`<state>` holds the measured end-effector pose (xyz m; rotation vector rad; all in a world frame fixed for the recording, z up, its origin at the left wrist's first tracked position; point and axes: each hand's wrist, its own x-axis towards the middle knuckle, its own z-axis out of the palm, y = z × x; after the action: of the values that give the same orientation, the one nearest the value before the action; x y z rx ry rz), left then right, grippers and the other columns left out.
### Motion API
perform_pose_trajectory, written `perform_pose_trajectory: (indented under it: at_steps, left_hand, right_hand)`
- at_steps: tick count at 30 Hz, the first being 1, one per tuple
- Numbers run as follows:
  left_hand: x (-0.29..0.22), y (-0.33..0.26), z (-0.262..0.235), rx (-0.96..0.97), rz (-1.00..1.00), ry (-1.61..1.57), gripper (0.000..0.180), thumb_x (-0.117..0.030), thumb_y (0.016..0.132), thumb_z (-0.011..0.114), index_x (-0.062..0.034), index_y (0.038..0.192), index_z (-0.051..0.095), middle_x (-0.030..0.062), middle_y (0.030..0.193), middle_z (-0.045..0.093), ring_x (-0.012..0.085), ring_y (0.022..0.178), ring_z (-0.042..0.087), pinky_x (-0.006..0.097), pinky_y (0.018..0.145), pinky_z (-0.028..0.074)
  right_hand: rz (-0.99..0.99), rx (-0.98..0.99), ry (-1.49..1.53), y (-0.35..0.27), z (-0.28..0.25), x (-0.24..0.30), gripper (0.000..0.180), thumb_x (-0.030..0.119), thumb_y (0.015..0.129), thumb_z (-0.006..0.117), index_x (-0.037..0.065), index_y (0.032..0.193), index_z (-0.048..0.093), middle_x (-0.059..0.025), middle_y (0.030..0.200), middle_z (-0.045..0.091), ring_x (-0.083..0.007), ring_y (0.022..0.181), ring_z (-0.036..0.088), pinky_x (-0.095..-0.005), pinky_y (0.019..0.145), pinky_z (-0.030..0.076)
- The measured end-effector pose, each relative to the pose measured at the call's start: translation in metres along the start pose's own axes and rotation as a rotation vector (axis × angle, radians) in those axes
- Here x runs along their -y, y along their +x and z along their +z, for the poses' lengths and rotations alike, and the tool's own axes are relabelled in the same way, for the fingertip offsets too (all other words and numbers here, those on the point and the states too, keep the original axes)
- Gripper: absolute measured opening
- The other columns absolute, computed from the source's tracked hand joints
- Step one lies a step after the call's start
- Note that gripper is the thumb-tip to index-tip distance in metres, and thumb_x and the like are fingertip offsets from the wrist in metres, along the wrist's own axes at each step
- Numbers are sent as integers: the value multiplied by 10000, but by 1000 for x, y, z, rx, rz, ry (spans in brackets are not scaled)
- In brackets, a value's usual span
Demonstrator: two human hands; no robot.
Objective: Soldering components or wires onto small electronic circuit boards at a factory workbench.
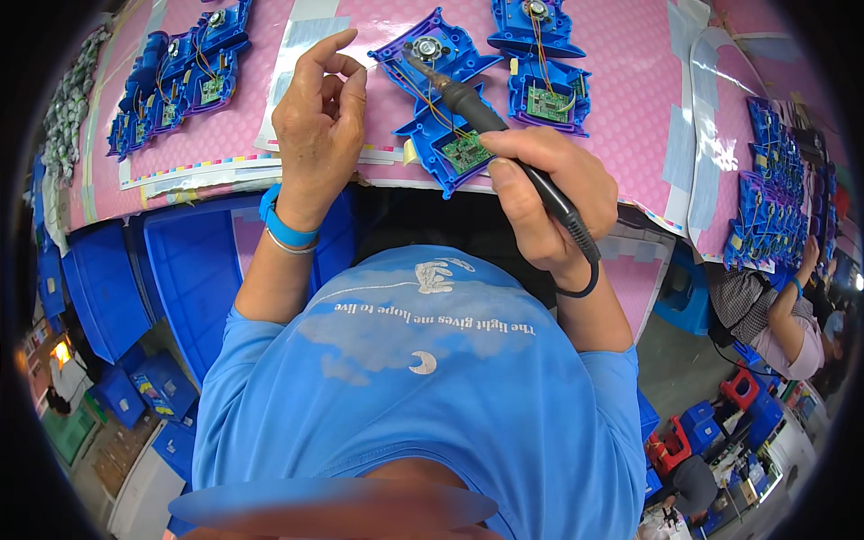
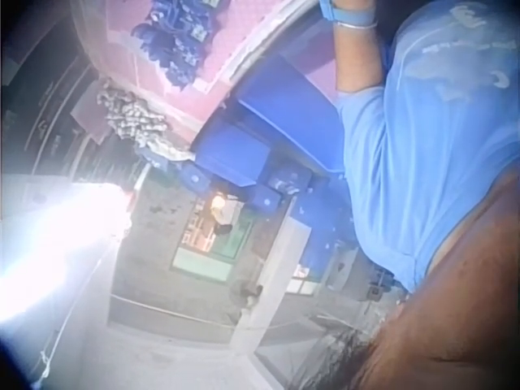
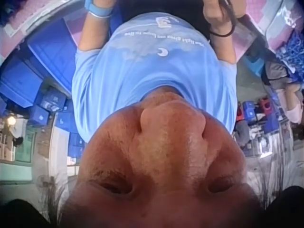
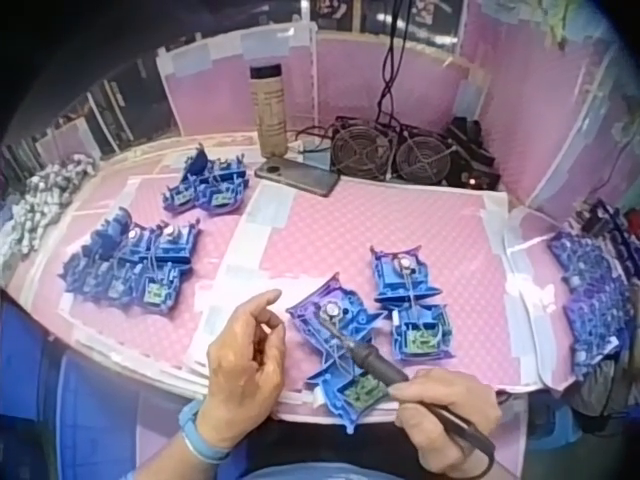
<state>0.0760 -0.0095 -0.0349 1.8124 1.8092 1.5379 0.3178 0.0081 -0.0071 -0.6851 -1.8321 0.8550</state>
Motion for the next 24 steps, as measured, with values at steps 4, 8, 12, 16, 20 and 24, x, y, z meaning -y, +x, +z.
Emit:
perform_pose_trajectory:
  at_steps: [4, 8, 12, 16, 20, 24]
  left_hand:
    - [1, -2, 0, 3, 8, -7, 359, 83, 930, 653, -6, 1276, 613, 140, 929, 691, 163, 641, 638, 295, 582, 521]
    - [2, -1, 1, 11, 20, -10, 368, 84, 928, 654, -6, 1281, 607, 145, 936, 696, 171, 647, 648, 300, 586, 525]
    - [1, 0, 2, 20, 2, -4, 375, 85, 929, 651, -6, 1289, 601, 152, 935, 696, 186, 660, 660, 309, 595, 534]
    - [1, 2, 3, 42, 6, -14, 394, 92, 918, 643, -5, 1295, 585, 162, 928, 690, 235, 674, 672, 340, 628, 546]
    - [2, 4, 6, 53, 51, -24, 411, 104, 903, 632, -8, 1296, 581, 159, 912, 690, 263, 654, 664, 360, 638, 543]
    - [5, 5, 4, 22, 46, -16, 431, 57, 906, 697, -47, 1316, 613, 52, 865, 681, 90, 597, 592, 234, 544, 479]
  right_hand:
    - [-14, 59, 1, 5, 3, 0, 227, 15, 934, 604, -110, 1111, 669, -127, 801, 641, -134, 659, 587, -263, 594, 454]
    - [-7, 72, 0, 6, 3, -1, 217, 12, 932, 606, -107, 1102, 673, -122, 799, 645, -130, 654, 588, -261, 588, 452]
    - [0, 69, 0, 7, 3, -1, 214, 13, 932, 612, -104, 1099, 678, -122, 802, 648, -129, 656, 588, -262, 593, 455]
    - [-15, 82, -15, 8, 3, -1, 214, 16, 930, 618, -103, 1097, 681, -125, 807, 654, -131, 655, 591, -262, 593, 456]
    - [-20, 79, -17, 9, 3, 0, 210, 13, 924, 625, -102, 1090, 683, -126, 805, 656, -134, 651, 592, -262, 589, 454]
    - [-9, 48, -24, 10, 5, 2, 189, 20, 882, 673, -70, 1043, 711, -132, 787, 686, -169, 632, 628, -281, 570, 468]
